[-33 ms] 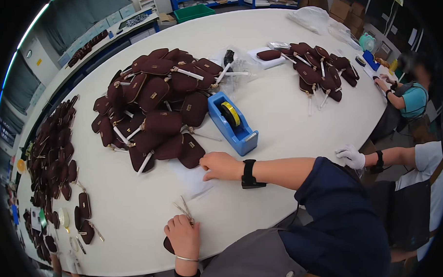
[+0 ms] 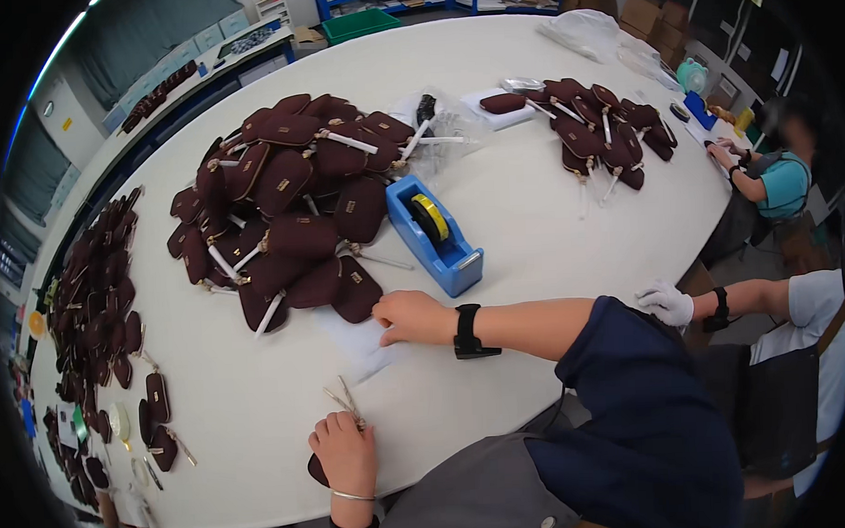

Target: The person wraps small maroon pouches in white tissue paper. They pick up a pouch, place it on a sheet of tissue, fold the paper around it, and secure the bundle with a small white tie. The wrapped pouches are then placed on the table.

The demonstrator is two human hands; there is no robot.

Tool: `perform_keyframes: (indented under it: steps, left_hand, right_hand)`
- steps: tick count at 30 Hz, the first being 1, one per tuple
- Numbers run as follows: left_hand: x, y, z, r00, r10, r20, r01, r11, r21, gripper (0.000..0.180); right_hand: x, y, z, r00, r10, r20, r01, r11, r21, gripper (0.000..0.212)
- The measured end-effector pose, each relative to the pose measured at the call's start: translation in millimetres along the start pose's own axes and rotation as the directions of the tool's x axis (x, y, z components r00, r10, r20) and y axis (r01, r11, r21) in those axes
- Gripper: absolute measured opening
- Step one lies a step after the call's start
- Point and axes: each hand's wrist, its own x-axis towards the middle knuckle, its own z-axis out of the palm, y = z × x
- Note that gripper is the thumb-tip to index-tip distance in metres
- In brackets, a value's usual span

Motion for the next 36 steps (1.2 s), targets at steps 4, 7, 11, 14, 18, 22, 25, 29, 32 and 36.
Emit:
perform_keyframes:
  steps: [4,7,11,14,18,22,25,29,32,36]
  left_hand:
    - [-2.2,-1.5,5.6,0.998,0.06,-0.015,-0.06,0.998,0.019,0.026]
    - [-0.3,-8.3,15.0,0.996,0.087,-0.018,-0.085,0.993,0.085,0.02]
    - [3.9,-8.6,4.2,0.998,0.054,0.033,-0.051,0.995,-0.084,0.019]
    - [12.0,-6.3,-14.8,0.996,0.048,0.077,-0.029,0.974,-0.223,0.019]
    - [17.0,-18.2,-19.5,0.997,0.003,0.08,0.031,0.905,-0.424,0.018]
    - [10.5,-30.1,-22.7,0.995,-0.1,0.013,0.085,0.774,-0.628,0.019]
    - [2.4,-38.6,-16.0,0.98,-0.197,0.009,0.135,0.64,-0.756,0.016]
    - [17.9,-40.8,5.5,0.945,-0.267,0.186,0.288,0.418,-0.862,0.039]
    - [20.8,-34.7,-3.3,0.915,-0.276,0.294,0.393,0.446,-0.804,0.045]
    - [11.2,-31.9,-7.6,0.898,-0.365,0.246,0.369,0.319,-0.873,0.042]
  right_hand:
    - [0.3,0.0,-1.4,0.999,0.048,0.005,-0.048,0.991,0.123,0.026]
    - [3.7,2.5,-1.3,0.998,0.055,-0.018,-0.05,0.981,0.189,0.025]
    - [2.5,4.9,-5.5,0.995,0.022,-0.098,-0.004,0.983,0.182,0.02]
    - [0.2,3.6,-11.9,0.987,-0.037,-0.155,0.057,0.99,0.126,0.016]
    - [-1.5,-14.6,-24.2,0.975,-0.133,-0.18,0.139,0.99,0.024,0.015]
    - [1.2,-43.8,-26.8,0.949,-0.285,-0.134,0.297,0.951,0.083,0.016]
    - [-3.5,-75.7,-23.4,0.921,-0.386,-0.051,0.389,0.917,0.089,0.019]
    - [-17.2,-97.2,-14.8,0.863,-0.506,-0.001,0.505,0.862,-0.044,0.021]
    - [-22.4,-108.0,-5.1,0.746,-0.663,0.055,0.66,0.727,-0.188,0.022]
    - [-18.4,-116.0,5.2,0.612,-0.778,0.142,0.778,0.558,-0.289,0.028]
